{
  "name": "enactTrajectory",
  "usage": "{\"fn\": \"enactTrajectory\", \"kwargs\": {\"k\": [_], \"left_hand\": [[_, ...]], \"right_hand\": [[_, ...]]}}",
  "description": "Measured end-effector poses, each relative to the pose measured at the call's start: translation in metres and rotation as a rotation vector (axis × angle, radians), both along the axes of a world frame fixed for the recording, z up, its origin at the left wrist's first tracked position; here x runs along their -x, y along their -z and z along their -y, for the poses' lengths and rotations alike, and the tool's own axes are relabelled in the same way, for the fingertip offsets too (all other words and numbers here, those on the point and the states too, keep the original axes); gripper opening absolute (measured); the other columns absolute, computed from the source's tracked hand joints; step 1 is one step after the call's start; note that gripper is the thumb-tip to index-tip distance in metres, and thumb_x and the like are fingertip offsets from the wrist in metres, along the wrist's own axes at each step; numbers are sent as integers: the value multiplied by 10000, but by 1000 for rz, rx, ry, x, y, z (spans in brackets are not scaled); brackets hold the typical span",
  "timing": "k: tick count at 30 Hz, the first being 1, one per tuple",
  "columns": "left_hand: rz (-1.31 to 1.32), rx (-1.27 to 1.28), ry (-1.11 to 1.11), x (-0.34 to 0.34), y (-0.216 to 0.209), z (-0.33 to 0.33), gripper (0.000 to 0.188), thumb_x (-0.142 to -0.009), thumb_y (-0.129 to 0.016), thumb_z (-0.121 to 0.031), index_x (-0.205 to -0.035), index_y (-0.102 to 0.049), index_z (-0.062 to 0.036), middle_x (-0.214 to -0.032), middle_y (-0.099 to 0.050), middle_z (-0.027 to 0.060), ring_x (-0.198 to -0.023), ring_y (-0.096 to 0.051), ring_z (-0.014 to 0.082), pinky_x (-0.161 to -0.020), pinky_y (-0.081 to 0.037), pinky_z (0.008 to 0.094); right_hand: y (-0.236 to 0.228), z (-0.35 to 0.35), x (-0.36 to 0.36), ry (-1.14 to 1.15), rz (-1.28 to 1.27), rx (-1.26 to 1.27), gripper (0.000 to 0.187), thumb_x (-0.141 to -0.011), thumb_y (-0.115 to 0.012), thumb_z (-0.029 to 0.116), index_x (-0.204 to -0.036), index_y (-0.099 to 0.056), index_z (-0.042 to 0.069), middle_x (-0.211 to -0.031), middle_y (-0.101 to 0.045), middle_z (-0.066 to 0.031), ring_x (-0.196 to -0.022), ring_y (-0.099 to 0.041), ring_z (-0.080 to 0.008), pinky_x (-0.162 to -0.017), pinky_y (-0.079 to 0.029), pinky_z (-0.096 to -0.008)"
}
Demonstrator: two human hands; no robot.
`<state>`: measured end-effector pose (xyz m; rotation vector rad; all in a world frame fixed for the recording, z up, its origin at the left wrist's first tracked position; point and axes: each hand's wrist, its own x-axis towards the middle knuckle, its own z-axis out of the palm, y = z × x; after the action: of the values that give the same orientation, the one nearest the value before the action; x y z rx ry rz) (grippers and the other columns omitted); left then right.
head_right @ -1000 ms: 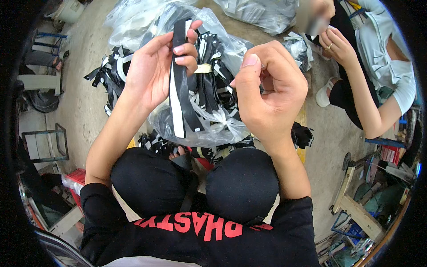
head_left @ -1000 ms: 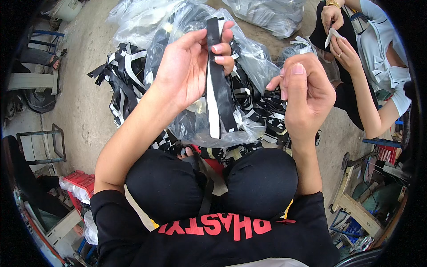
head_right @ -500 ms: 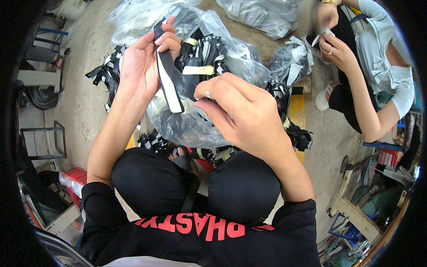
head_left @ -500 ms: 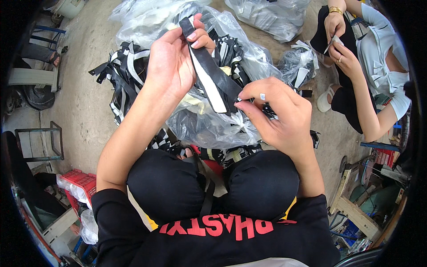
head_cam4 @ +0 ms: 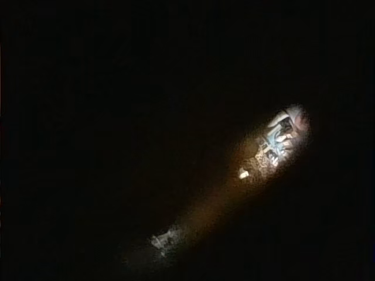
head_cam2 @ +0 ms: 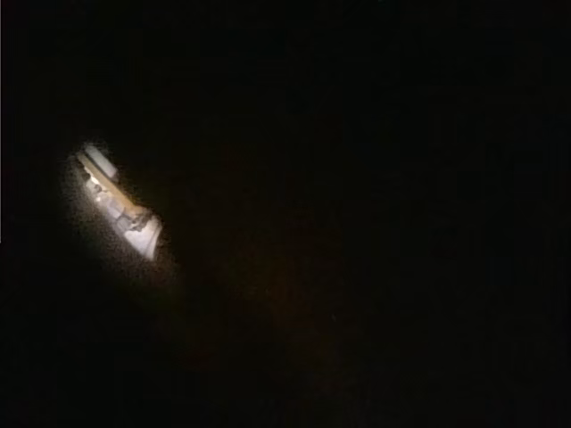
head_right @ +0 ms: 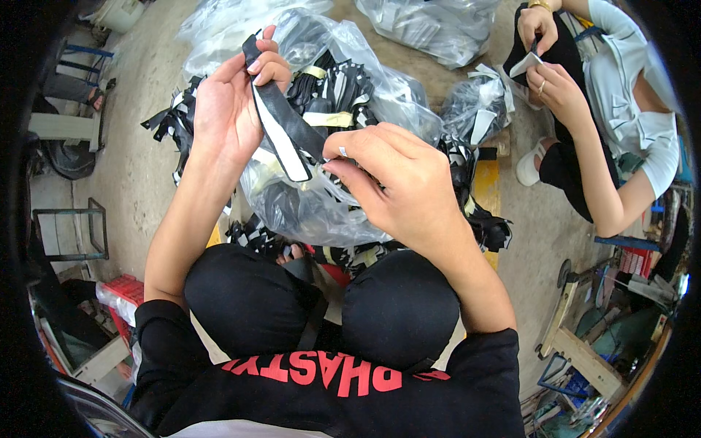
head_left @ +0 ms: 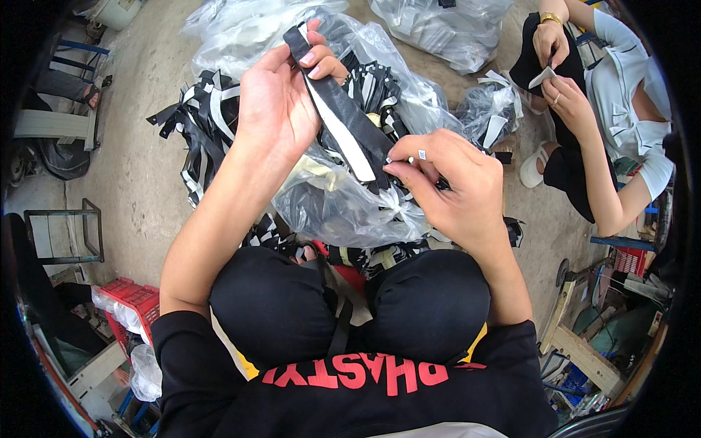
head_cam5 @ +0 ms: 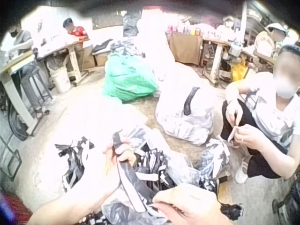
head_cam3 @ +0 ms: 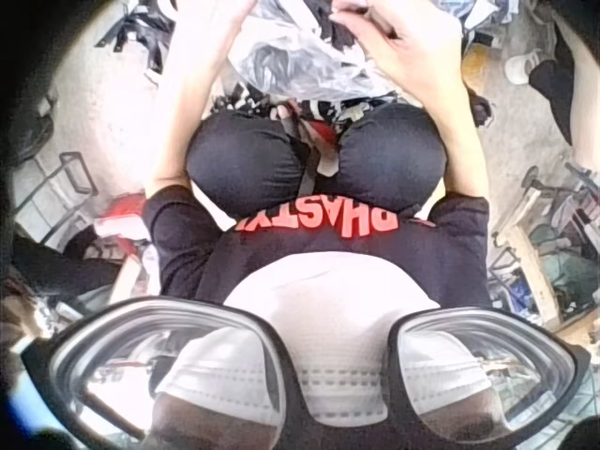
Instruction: The person sits on the floor and sorts black and white fabric straps from a large plastic bag. They repeatedly pick up bundles, separate individual straps, and place them back into the bag or onto their lap. Another person nearby also handles similar straps.
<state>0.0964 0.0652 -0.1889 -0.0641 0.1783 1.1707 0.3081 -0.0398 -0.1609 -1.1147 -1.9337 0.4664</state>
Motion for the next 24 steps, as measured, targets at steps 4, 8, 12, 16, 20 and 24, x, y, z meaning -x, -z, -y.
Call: {"fn": "enactTrajectory", "kwargs": {"k": [4, 8, 12, 16, 20, 24], "left_hand": [[25, -92, 50, 3, 4, -5, 372, -1143, -318, -204, -1336, -481, 69, -1092, -598, 124, -859, -530, 177, -769, -493, 350], [-480, -97, 121, -12, -18, 8, 378, -1130, -431, -349, -1247, -515, 0, -1262, -669, 180, -1091, -667, 239, -946, -565, 445], [-806, -422, 414, -21, -20, 29, 519, -1010, -744, -279, -1434, -491, -121, -1154, -713, 86, -1065, -701, 193, -940, -567, 423], [-883, -520, 370, -23, -24, 31, 555, -976, -777, -112, -1459, -506, -71, -1083, -711, 60, -985, -695, 154, -892, -564, 356], [-999, -539, 312, -25, -28, 36, 452, -972, -787, -111, -1360, -567, -37, -1036, -736, 74, -925, -708, 151, -845, -571, 324], [-1033, -587, 287, -24, -27, 35, 505, -979, -777, -102, -1414, -534, -21, -1054, -736, 85, -917, -705, 148, -840, -575, 316]], "right_hand": [[3, -3, -1, -41, -9, 2, 180, -793, -835, -43, -929, -758, 46, -742, -632, -22, -578, -497, -112, -558, -404, -281], [7, -5, -4, 32, -94, 7, 170, -813, -822, -57, -938, -750, 32, -774, -666, -23, -606, -494, -95, -578, -406, -272], [10, -14, -10, 104, -79, -85, 172, -815, -829, -17, -947, -737, 43, -881, -756, -21, -635, -578, -154, -609, -486, -292], [4, -11, -6, 206, -84, -41, 174, -811, -825, -21, -944, -732, 43, -902, -723, -50, -746, -635, -203, -658, -510, -316], [7, -13, -8, 206, -13, -150, 180, -806, -827, -18, -947, -730, 36, -937, -693, -81, -855, -680, -259, -731, -541, -358], [7, -14, -8, 196, -1, -173, 183, -804, -823, -26, -950, -730, 33, -942, -690, -89, -872, -690, -273, -750, -548, -366]]}}
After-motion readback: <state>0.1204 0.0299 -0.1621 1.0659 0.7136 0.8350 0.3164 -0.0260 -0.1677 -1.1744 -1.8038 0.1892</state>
